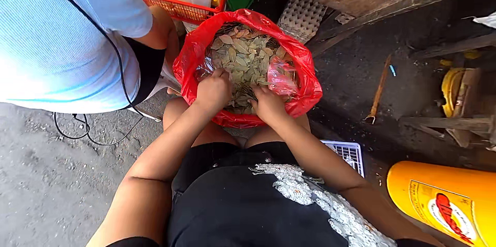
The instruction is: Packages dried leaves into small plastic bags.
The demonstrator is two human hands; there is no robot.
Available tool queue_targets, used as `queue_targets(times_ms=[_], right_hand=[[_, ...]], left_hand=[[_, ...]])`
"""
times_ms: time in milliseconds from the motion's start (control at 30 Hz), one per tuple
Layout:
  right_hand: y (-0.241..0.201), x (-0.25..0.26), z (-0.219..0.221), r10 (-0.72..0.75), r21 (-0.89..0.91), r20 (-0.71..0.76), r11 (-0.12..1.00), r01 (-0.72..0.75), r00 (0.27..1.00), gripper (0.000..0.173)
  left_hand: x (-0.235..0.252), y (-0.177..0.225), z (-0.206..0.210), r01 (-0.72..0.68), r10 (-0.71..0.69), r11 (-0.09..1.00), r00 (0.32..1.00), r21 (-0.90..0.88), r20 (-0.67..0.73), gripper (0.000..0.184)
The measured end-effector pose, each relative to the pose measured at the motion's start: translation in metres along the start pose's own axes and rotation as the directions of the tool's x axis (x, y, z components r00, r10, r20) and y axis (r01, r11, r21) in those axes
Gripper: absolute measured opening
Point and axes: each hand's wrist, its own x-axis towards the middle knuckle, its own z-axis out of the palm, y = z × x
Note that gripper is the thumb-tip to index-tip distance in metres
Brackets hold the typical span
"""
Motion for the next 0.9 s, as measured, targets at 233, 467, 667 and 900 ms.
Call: queue_targets(times_ms=[233, 467, 667, 900], right_hand=[[-0.002, 0.005, -0.007, 0.103, 0.02, 0.016, 0.994, -0.104, 0.995, 0.039], [0.004, 0.005, -0.029, 0.13, 0.331, -0.13, 0.94, -0.081, 0.983, 0.032], [-0.012, -0.006, -0.031, -0.02, 0.236, -0.191, 0.97, 0.065, 0.981, 0.03], [-0.019, 0.008, -0.027, -0.035, -0.015, -0.021, 0.999, 0.035, 0.999, 0.038]], left_hand=[[-0.012, 0.001, 0.013, -0.05, -0.012, 0.96, 0.976, -0.275, -0.219, 0.024], [-0.005, -0.002, 0.018, -0.052, -0.053, 0.954, 0.939, -0.294, -0.34, 0.02], [-0.003, 0.023, 0.018, -0.075, 0.04, 0.977, 0.983, -0.199, -0.177, 0.039], [-0.005, 0.018, 0.037, -0.142, 0.112, 0.988, 0.919, -0.052, -0.377, 0.033]])
